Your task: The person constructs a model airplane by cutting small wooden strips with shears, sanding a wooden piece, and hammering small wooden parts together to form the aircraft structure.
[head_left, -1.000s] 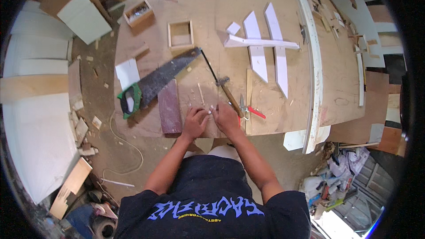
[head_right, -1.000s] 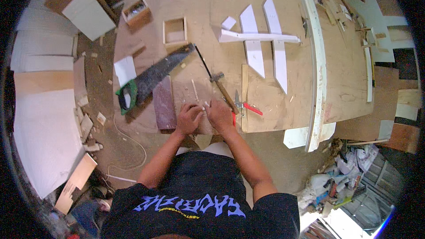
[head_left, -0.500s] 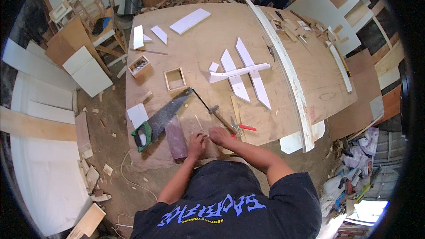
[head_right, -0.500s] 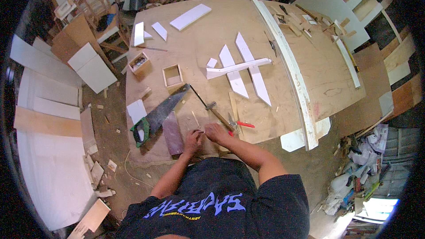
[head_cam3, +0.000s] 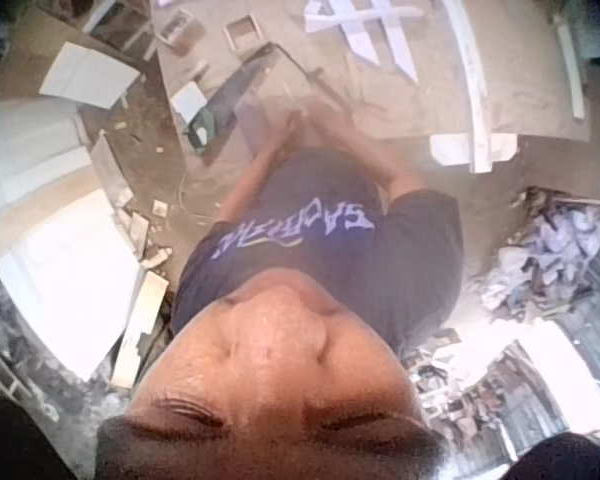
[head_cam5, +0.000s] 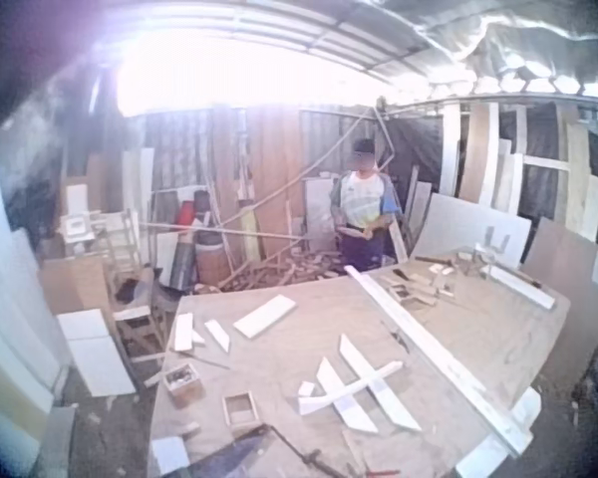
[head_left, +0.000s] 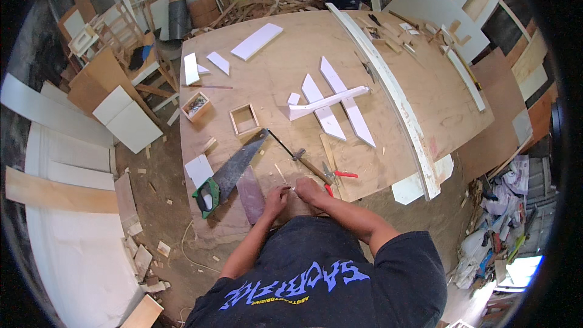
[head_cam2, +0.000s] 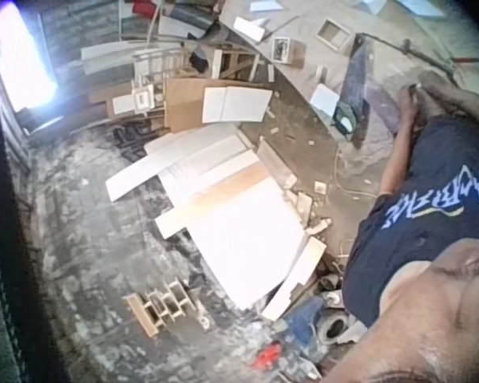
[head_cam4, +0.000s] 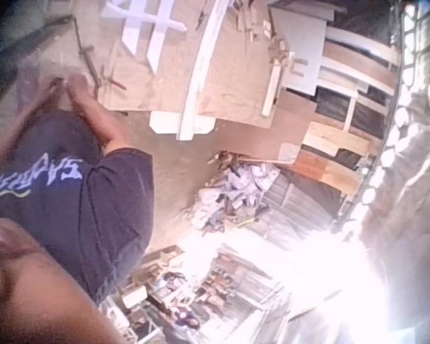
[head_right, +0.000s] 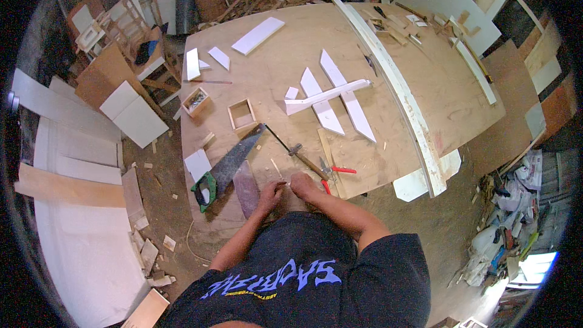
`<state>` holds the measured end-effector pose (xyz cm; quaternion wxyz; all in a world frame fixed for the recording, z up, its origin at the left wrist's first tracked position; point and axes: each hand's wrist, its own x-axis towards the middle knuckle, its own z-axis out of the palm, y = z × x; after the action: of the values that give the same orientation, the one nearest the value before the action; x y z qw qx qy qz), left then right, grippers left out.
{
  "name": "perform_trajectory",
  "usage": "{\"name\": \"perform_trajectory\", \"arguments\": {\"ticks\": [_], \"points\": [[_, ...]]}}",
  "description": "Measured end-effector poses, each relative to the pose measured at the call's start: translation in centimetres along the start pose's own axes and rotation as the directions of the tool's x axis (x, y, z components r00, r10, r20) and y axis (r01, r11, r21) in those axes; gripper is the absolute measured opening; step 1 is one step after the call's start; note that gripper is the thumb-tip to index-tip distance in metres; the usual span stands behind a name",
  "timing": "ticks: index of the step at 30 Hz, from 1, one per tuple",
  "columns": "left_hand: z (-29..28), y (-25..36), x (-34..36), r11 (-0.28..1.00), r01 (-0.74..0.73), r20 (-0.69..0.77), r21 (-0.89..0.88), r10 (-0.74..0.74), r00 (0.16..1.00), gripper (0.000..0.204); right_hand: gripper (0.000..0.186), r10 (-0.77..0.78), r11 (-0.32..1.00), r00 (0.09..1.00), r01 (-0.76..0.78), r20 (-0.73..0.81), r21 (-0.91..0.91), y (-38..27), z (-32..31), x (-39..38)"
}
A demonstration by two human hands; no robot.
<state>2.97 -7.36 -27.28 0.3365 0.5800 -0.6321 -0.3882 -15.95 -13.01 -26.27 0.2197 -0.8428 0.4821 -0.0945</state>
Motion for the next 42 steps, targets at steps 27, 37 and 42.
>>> {"name": "perform_trajectory", "arguments": {"ticks": [27, 37, 42], "points": [[-5.1, 30.5, 3.5, 0.906, -0.409, -0.182, -0.109, 0.386, 0.904, 0.021, 0.019, 0.520, 0.415, 0.813, 0.028, -0.263, 0.909, -6.1, -24.8, -9.2], [7.8, 33.1, 8.9, 0.990, -0.136, -0.211, -0.039, 0.125, 0.969, 0.013, 0.020, 0.458, 0.428, 0.872, -0.046, -0.173, 0.903, 7.9, -27.5, -9.9], [14.1, 32.6, 14.1, 0.982, -0.179, -0.055, 0.067, 0.182, 0.982, 0.013, 0.020, 0.541, 0.421, 0.840, -0.236, -0.034, 0.876, 16.7, -27.9, -11.1]]}}
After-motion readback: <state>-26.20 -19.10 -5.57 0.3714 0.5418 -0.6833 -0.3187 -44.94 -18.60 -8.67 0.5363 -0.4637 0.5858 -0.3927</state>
